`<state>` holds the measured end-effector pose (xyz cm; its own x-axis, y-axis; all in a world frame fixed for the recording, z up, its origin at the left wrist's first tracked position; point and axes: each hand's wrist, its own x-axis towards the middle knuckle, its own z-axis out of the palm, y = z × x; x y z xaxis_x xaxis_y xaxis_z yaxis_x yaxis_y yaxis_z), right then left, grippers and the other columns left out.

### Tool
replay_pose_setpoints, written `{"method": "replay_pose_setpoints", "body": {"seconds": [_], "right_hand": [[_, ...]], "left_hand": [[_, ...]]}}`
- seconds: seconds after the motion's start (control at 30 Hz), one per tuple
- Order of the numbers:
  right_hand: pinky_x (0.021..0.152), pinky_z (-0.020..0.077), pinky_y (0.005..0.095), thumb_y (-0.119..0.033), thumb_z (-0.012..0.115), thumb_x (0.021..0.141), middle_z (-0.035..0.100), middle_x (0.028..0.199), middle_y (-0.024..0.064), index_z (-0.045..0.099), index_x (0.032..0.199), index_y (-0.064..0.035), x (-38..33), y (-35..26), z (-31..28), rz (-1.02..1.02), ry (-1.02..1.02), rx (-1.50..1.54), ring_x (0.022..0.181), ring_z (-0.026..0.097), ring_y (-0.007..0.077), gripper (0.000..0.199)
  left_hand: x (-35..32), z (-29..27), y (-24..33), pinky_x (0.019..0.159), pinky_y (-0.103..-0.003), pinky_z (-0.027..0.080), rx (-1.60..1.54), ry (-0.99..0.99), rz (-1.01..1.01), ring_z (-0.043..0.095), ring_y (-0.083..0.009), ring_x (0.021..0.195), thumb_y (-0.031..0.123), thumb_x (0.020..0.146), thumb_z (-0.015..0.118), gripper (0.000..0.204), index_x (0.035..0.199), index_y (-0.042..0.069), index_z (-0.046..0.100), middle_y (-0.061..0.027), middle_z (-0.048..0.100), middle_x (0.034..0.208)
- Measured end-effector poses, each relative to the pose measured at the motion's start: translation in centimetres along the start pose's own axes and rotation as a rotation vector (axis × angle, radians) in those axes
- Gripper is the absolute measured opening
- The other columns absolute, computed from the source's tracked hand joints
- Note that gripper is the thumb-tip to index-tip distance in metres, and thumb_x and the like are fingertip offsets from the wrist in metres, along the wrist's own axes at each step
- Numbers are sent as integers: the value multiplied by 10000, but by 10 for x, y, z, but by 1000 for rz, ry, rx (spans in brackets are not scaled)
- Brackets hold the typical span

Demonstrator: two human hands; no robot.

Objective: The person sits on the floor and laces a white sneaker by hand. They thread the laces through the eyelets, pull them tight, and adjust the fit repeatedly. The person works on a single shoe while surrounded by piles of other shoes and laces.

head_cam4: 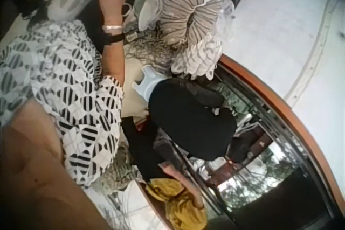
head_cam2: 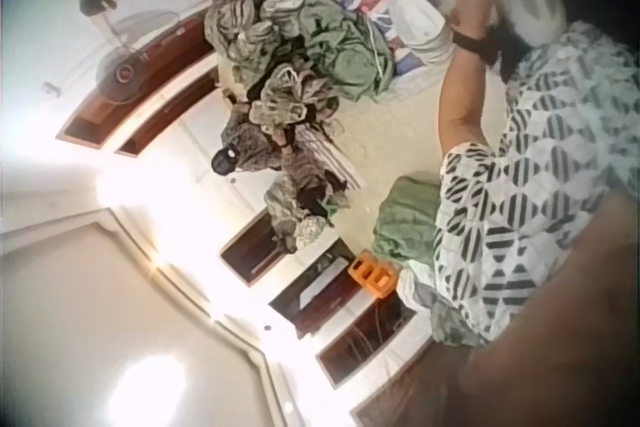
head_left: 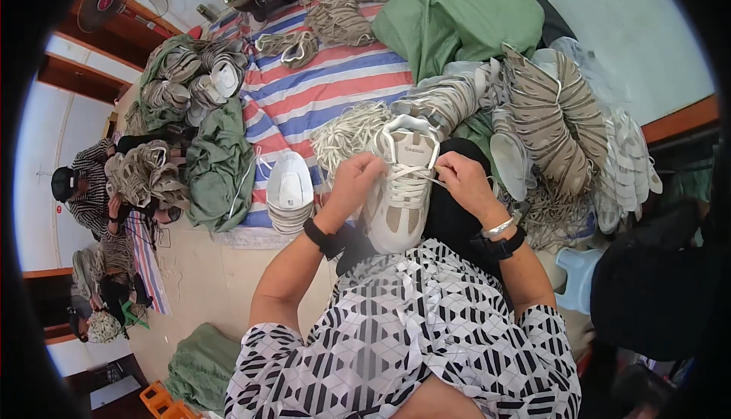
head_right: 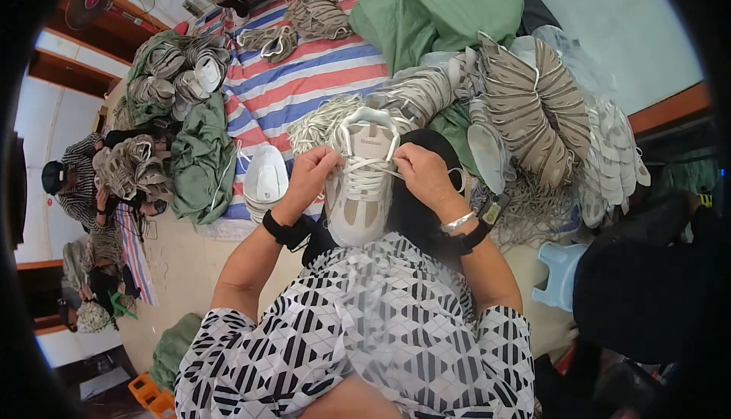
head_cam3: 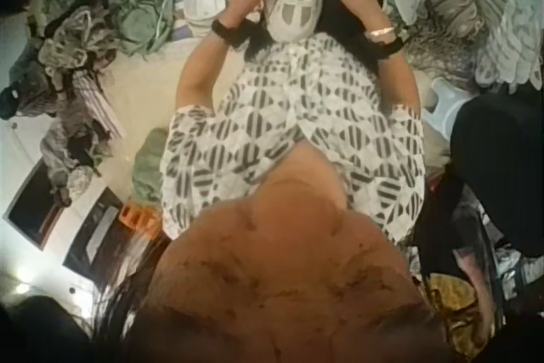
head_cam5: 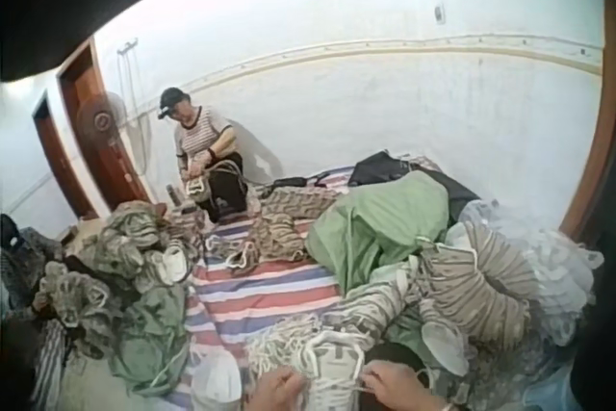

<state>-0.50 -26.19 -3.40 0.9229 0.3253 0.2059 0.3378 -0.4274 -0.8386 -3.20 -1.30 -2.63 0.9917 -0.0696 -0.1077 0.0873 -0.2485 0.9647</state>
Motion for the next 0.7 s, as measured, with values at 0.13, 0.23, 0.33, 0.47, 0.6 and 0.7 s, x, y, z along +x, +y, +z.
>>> {"method": "replay_pose_setpoints", "body": {"seconds": [0.13, 0.23, 0.33, 0.47, 0.6, 0.7], "right_hand": [[660, 493, 362, -48, 579, 812, 651, 802, 146, 618, 911, -13, 2, -4, -9, 160, -144, 79, 755, 641, 304, 113], [552, 469, 252, -1, 550, 838, 620, 714, 98, 605, 913, 28, 1, -6, -9, 111, -137, 103, 556, 562, 151, 97], [653, 498, 373, -54, 586, 827, 637, 874, 133, 596, 887, -23, 1, -2, -8, 44, -131, -28, 750, 625, 307, 67], [694, 495, 389, -31, 584, 797, 589, 970, 101, 582, 861, -38, 10, -13, -13, -321, -10, -286, 859, 608, 297, 65], [767, 490, 395, -9, 564, 758, 566, 982, 93, 593, 842, -43, 27, -19, -26, -526, -190, -481, 961, 582, 293, 95], [788, 496, 397, -20, 570, 751, 588, 993, 114, 624, 861, -47, 42, -28, -28, -483, -488, -634, 955, 594, 313, 125]], "left_hand": [[2, 2, 0, 578, -212, 397, -138, 12, -106, 489, -48, 646, 218, 934, 528, 260, 785, 30, 628, 22, 594, 732], [2, 6, -3, 578, -228, 405, -49, 58, -120, 499, -93, 642, 202, 913, 550, 217, 786, 43, 624, -5, 590, 733], [4, 11, 6, 593, -287, 433, 482, 228, 324, 526, -185, 672, 163, 863, 589, 119, 795, 69, 617, -51, 555, 721], [9, 11, 32, 657, -372, 453, 859, 112, 488, 530, -279, 770, 130, 795, 636, 69, 813, 76, 597, -89, 517, 759], [32, -14, 51, 719, -408, 465, 833, -126, 733, 540, -286, 855, 103, 726, 690, 205, 895, 78, 575, -86, 533, 899], [47, -25, 56, 762, -395, 485, 794, -396, 764, 558, -270, 894, 103, 681, 730, 308, 939, 101, 562, -57, 550, 931]]}}
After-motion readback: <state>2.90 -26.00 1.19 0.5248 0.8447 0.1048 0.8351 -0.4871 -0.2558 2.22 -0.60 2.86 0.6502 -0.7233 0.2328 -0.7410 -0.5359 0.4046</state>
